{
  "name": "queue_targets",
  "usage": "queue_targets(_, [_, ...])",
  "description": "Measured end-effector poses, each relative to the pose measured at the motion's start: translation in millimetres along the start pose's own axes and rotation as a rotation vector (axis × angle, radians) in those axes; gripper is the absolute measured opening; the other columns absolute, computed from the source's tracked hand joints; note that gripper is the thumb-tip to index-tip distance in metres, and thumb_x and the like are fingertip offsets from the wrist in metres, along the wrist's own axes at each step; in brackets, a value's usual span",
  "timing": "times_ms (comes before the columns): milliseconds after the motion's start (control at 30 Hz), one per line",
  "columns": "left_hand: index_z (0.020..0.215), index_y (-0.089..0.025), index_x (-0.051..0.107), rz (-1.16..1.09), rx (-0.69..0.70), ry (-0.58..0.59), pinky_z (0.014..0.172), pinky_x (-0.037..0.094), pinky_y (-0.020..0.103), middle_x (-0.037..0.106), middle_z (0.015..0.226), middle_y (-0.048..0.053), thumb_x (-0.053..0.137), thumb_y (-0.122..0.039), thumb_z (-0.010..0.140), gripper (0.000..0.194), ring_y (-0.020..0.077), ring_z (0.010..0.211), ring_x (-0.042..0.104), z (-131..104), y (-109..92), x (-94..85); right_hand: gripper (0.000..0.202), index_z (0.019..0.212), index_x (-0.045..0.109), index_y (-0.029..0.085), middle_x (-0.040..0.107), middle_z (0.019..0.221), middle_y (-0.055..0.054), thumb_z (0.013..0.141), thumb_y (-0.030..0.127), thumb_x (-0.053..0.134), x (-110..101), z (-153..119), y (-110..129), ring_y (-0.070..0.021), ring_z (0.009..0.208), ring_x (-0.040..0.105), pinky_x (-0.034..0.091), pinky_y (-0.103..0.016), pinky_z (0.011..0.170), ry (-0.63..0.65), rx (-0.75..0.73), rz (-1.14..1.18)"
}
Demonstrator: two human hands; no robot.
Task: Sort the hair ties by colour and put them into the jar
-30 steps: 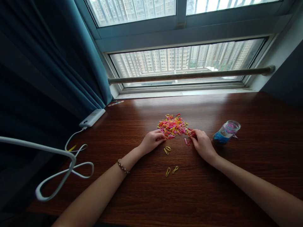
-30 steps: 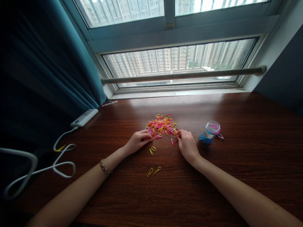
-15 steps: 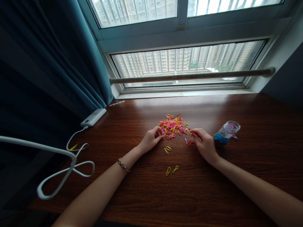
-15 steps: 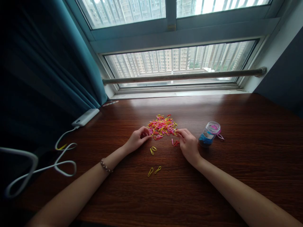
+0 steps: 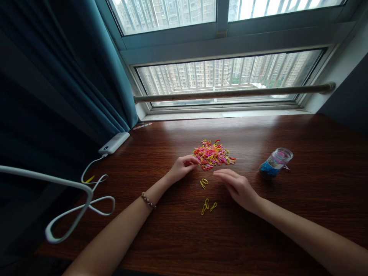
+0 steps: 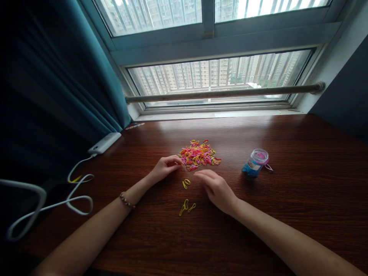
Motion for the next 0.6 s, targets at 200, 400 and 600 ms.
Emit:
queue_targets(200, [0.081, -0.01, 0.066, -0.108, -0.034, 0.448, 0.062, 0.044, 0.021, 0.065, 0.078, 0.007, 0.062, -0.027, 0.073, 0.02, 0.0131, 0.07, 0.058, -8.2, -23.5, 15.0, 0.035, 0.11, 0.054, 0.015, 0.056, 0.113, -0.008, 0.082, 0.01, 0.035, -6.5, 0.9, -49.2, -0.0214, 0.116, 0.04, 0.036, -0.04, 0.098, -0.188, 0.186, -0.329])
queue_targets(400, [0.085, -0.012, 0.065, 0.052, -0.021, 0.155, 0.059, 0.045, 0.022, 0.065, 0.076, 0.007, 0.056, -0.028, 0.078, 0.02, 0.0129, 0.065, 0.058, -6.7, -15.4, 14.0, 0.035, 0.108, 0.056, 0.015, 0.054, 0.118, -0.007, 0.08, 0.01, 0.036, -0.6, -1.9, -53.4, -0.0255, 0.121, 0.032, 0.028, -0.047, 0.1, -0.063, 0.266, -0.533])
queue_targets(600, [0.088, -0.019, 0.065, 0.299, 0.171, -0.133, 0.073, 0.045, 0.028, 0.064, 0.086, 0.006, 0.052, -0.016, 0.08, 0.015, 0.0157, 0.08, 0.055, -2.0, -3.0, 1.7, 0.029, 0.101, 0.061, 0.016, 0.059, 0.111, -0.006, 0.08, 0.014, 0.041, -5.6, -1.9, -38.6, -0.0291, 0.111, 0.039, 0.026, -0.051, 0.097, -0.113, 0.393, -0.694])
Point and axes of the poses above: each hand's wrist, its own z-axis towards the middle knuckle, its own x-axis out of the palm, y = z × x, the point moved 2 cm from there along z, towards the middle knuckle
